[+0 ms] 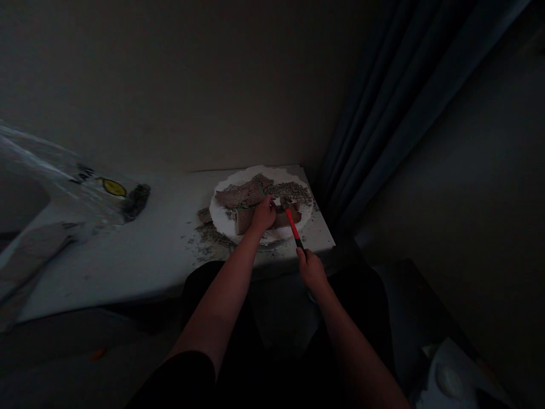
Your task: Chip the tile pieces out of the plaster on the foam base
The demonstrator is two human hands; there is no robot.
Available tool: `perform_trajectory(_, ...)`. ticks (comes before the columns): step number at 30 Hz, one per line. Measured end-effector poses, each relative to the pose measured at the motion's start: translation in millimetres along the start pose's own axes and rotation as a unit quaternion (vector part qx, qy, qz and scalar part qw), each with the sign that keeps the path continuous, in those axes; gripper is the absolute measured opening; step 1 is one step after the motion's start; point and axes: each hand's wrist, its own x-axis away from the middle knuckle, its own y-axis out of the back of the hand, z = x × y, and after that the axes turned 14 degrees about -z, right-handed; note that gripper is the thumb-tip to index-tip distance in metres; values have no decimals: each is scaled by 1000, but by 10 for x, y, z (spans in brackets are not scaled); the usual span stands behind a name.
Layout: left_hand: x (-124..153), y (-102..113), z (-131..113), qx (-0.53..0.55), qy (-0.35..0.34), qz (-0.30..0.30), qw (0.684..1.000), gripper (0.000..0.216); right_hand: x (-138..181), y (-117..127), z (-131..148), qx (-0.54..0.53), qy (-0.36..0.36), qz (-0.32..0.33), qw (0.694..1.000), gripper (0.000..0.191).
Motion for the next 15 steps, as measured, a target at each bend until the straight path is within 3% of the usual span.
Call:
perform_trajectory(5,72,322,-14,-65,-12,-21,998,33,-39,-12,-12,-7,11,-2,1000,49)
perform_trajectory(15,403,1468,382,-250,103,-119,955,34,-47,-44,-10,-9,6,-7,1000,52)
